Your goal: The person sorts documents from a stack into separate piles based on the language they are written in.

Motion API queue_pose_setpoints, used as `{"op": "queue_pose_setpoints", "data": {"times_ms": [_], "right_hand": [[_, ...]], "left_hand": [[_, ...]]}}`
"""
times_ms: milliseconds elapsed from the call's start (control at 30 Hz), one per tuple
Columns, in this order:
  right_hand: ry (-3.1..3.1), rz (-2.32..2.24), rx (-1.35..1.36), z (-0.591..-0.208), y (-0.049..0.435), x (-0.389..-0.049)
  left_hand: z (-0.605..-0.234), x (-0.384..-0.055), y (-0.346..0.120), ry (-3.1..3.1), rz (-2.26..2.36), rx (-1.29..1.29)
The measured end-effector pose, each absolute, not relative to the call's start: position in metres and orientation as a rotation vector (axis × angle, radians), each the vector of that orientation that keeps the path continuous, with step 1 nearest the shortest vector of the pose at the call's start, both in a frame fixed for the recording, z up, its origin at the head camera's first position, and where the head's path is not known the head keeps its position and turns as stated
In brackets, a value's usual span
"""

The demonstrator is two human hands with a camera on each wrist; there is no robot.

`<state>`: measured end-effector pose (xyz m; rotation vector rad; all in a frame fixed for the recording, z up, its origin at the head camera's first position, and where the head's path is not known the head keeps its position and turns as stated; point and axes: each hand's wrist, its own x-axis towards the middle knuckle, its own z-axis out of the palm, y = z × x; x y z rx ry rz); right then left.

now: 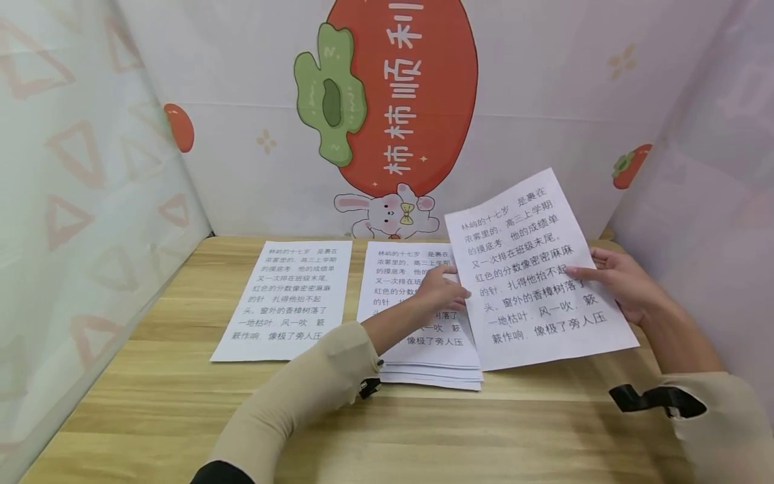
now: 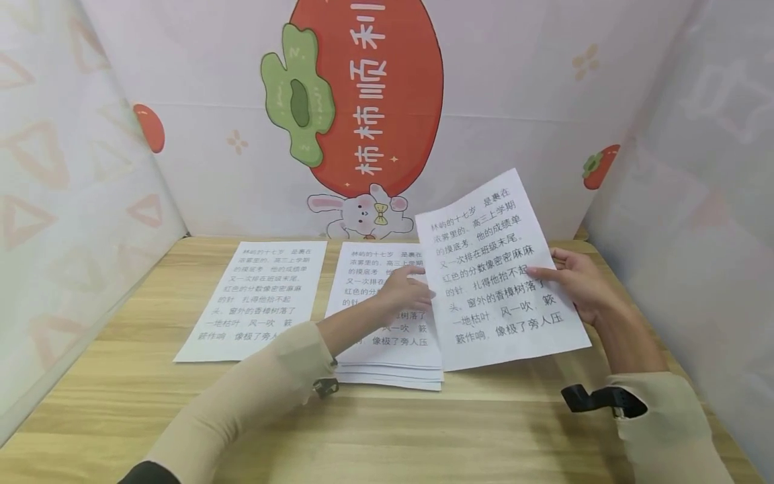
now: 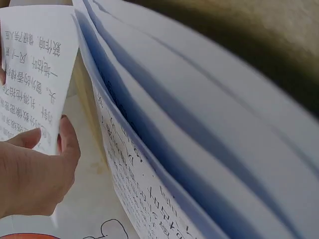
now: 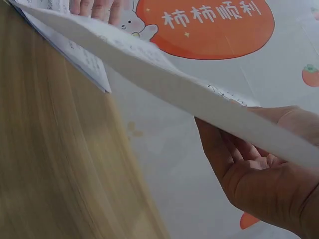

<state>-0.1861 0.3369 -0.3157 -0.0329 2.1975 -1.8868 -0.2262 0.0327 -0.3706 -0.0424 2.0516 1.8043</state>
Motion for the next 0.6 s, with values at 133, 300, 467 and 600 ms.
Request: {"op": "queue_pose_setpoints", "data": {"times_ms": [133,300,467,600], "right_hand": [[2.156,-1.925,-0.011,-0.316,0.33,-0.19],[2.086,-1.926,-0.013,-0.325,0.312,-0.196],[2.067,-1.898,-0.111,-0.339,0.288,-0.198],[1.973,-1.908,-0.237,-0.348,0.267,-0.199]], "left_hand": [[-0.365,-0.23,0.022,2.023,1.892,-0.005],[-0.359,-0.237,-0.001,2.034,1.936,-0.015],[-0.357,-0.247,-0.046,2.103,1.886,-0.075],[-0.356,-0.252,-0.092,2.163,1.835,-0.12]]}}
